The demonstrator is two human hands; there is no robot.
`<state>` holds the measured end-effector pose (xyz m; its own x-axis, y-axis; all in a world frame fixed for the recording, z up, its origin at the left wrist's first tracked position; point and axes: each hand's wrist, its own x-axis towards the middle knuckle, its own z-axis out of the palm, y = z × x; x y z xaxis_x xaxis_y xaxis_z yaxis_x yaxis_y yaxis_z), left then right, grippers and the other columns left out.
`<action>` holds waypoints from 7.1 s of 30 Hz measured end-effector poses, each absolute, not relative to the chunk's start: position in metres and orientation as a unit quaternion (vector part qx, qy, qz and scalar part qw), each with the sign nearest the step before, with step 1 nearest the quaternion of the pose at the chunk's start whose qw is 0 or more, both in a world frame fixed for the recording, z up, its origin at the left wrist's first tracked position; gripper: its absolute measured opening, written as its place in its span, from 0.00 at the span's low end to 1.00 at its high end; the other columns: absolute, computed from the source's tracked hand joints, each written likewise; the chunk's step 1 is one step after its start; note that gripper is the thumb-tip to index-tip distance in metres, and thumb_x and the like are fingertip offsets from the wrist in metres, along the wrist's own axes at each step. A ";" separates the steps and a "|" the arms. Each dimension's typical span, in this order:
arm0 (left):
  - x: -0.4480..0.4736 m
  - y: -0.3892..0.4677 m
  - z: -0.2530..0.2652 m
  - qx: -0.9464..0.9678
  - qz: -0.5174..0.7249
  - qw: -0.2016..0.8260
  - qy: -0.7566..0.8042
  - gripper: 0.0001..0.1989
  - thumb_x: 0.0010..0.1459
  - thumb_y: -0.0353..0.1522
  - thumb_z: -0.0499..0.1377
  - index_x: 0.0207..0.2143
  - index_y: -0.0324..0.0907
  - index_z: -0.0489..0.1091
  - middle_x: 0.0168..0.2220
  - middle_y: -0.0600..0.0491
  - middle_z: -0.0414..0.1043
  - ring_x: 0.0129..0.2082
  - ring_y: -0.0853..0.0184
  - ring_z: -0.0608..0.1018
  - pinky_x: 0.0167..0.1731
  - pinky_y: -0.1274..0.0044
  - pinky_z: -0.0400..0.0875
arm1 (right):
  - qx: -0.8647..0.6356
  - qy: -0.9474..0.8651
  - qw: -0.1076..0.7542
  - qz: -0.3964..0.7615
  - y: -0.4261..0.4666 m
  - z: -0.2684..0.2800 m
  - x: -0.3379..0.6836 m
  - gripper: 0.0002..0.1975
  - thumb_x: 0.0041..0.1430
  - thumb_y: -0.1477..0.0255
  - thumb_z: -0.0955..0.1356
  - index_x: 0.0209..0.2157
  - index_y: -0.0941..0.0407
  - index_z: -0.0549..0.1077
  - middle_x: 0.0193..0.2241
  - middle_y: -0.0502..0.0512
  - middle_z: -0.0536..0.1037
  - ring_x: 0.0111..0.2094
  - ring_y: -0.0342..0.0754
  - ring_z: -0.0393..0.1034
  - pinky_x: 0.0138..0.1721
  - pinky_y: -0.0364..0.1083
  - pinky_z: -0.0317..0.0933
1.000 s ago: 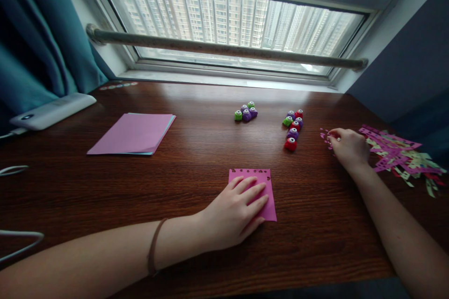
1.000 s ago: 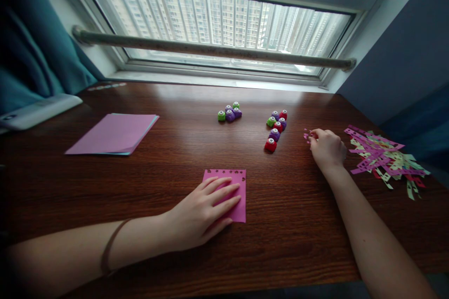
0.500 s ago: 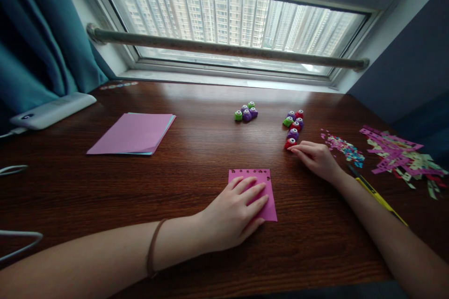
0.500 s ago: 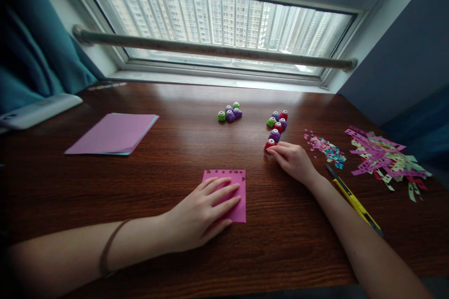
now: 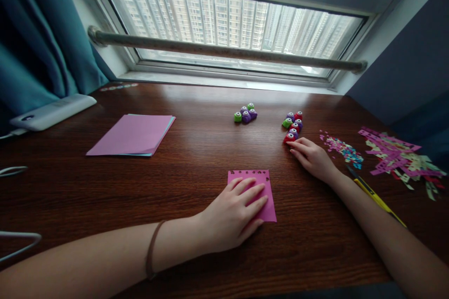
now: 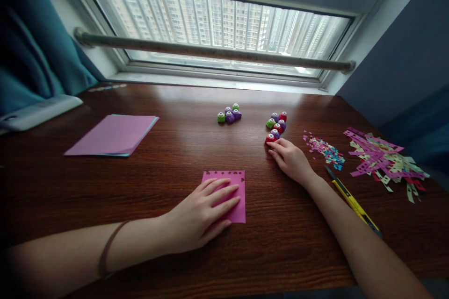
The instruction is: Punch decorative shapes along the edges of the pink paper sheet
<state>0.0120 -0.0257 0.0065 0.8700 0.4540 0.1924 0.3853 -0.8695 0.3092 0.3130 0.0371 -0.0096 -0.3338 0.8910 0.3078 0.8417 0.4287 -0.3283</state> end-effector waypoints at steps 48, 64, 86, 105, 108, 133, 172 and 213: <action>0.009 -0.026 0.005 0.946 0.123 0.158 0.254 0.26 0.60 0.42 0.50 0.57 0.39 0.56 0.59 0.42 0.53 0.62 0.50 0.49 0.59 0.56 0.41 | -0.513 -0.831 0.213 0.041 0.180 0.017 0.166 0.11 0.49 0.80 0.66 0.36 0.59 0.76 0.39 0.59 0.76 0.47 0.56 0.60 0.50 0.55 0.51; 0.008 0.003 0.011 0.883 0.189 0.125 0.410 0.30 0.49 0.46 0.62 0.50 0.38 0.62 0.48 0.42 0.62 0.49 0.53 0.63 0.49 0.62 0.60 | -0.477 -0.393 0.467 0.633 0.022 0.008 0.234 0.18 0.43 0.65 0.74 0.36 0.57 0.73 0.33 0.53 0.75 0.29 0.44 0.72 0.29 0.41 0.66; 0.004 0.027 0.004 0.759 0.289 0.386 0.438 0.08 0.53 0.32 0.60 0.35 0.41 0.64 0.32 0.55 0.69 0.33 0.67 0.70 0.35 0.75 0.63 | -0.552 -0.670 0.341 0.361 0.016 0.014 0.249 0.15 0.47 0.69 0.71 0.38 0.58 0.72 0.34 0.54 0.76 0.35 0.50 0.72 0.39 0.47 0.66; 0.004 0.030 0.004 0.626 0.372 0.521 0.445 0.08 0.55 0.35 0.57 0.33 0.38 0.68 0.31 0.52 0.71 0.31 0.68 0.72 0.29 0.79 0.65 | -0.519 -0.739 0.292 0.313 0.007 0.013 0.240 0.12 0.50 0.73 0.69 0.39 0.55 0.73 0.34 0.52 0.75 0.33 0.46 0.71 0.35 0.43 0.68; 0.004 0.030 0.003 0.629 0.369 0.518 0.448 0.08 0.55 0.35 0.56 0.33 0.38 0.69 0.31 0.52 0.71 0.31 0.67 0.72 0.29 0.79 0.66 | -0.518 -0.742 0.296 0.305 0.006 0.014 0.239 0.11 0.50 0.73 0.69 0.38 0.55 0.73 0.34 0.52 0.75 0.33 0.46 0.71 0.35 0.43 0.67; 0.003 0.030 0.001 0.673 0.364 0.442 0.468 0.06 0.56 0.33 0.55 0.31 0.39 0.68 0.30 0.54 0.70 0.31 0.67 0.72 0.31 0.77 0.66 | -0.481 -0.786 0.260 0.288 0.005 0.023 0.238 0.08 0.51 0.72 0.70 0.36 0.55 0.74 0.30 0.51 0.73 0.28 0.41 0.68 0.29 0.39 0.64; 0.006 0.007 0.008 0.939 0.114 0.140 0.292 0.36 0.53 0.49 0.56 0.59 0.40 0.53 0.58 0.43 0.55 0.58 0.54 0.58 0.57 0.61 0.51 | -0.439 -0.825 0.189 0.302 0.005 0.025 0.242 0.10 0.57 0.68 0.67 0.41 0.52 0.74 0.36 0.51 0.70 0.36 0.41 0.66 0.38 0.41 0.61; 0.015 0.004 0.009 0.956 0.123 0.068 0.259 0.31 0.62 0.49 0.42 0.63 0.46 0.41 0.64 0.58 0.39 0.64 0.57 0.37 0.55 0.58 0.14 | -0.500 -0.746 0.309 0.314 0.011 -0.018 0.237 0.28 0.56 0.60 0.64 0.56 0.56 0.61 0.59 0.61 0.56 0.61 0.54 0.45 0.61 0.58 0.43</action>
